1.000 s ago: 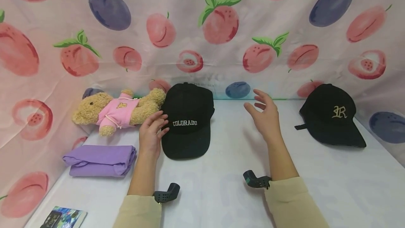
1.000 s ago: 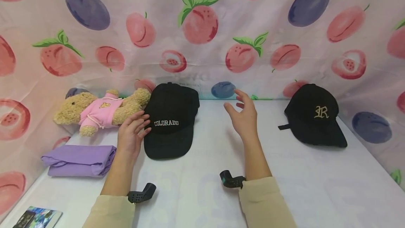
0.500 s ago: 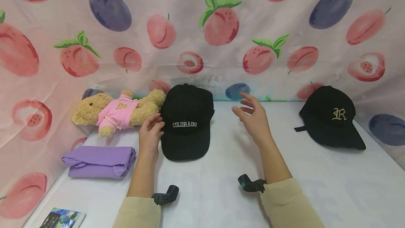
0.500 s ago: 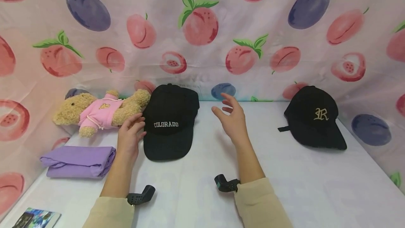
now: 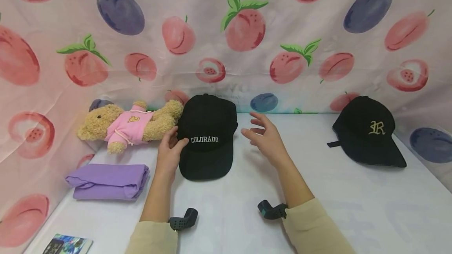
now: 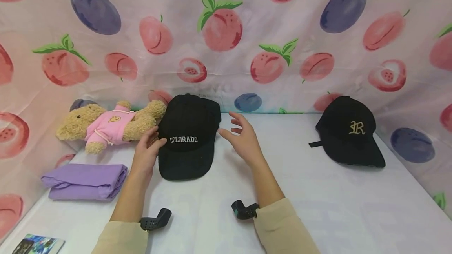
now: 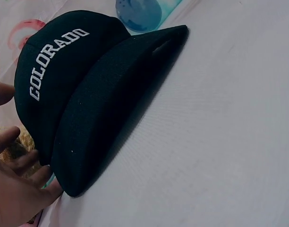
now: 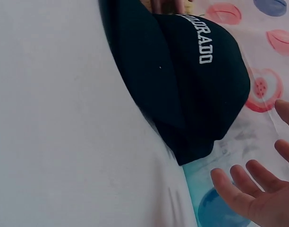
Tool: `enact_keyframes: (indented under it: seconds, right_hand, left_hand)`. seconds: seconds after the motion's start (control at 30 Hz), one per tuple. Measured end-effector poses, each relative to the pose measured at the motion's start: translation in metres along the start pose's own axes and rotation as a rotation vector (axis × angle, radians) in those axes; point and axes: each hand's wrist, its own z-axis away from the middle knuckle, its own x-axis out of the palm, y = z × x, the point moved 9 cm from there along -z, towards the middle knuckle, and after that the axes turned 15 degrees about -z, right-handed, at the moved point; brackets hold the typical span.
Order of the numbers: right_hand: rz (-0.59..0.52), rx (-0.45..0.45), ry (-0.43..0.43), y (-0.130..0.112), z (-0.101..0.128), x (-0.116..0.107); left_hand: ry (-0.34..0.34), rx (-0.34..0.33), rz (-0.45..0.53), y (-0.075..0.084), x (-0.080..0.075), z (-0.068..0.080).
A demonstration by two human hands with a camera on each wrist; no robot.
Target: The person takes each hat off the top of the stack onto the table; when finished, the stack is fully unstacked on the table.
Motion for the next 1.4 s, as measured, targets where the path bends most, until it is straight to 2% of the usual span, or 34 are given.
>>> enact_keyframes:
  seconds: [0.2, 0.43, 0.73, 1.0, 1.4]
  right_hand:
    - [0.002, 0.046, -0.039, 0.012, -0.001, 0.015]
    - [-0.003, 0.083, -0.096, 0.025, -0.003, 0.033]
    - [-0.064, 0.113, -0.118, 0.032, 0.002, 0.042]
    - [-0.079, 0.095, -0.143, 0.033, 0.0, 0.051]
    - [-0.044, 0.076, -0.114, 0.037, -0.004, 0.055]
  left_hand:
    - [-0.041, 0.012, -0.037, -0.002, 0.003, -0.003]
    - [-0.033, 0.026, -0.051, -0.001, 0.003, -0.001]
    - [-0.044, 0.04, -0.061, 0.002, 0.014, -0.002]
    - [-0.001, 0.046, -0.092, 0.002, 0.012, -0.002]
    - [0.06, 0.051, -0.136, 0.002, 0.01, -0.002]
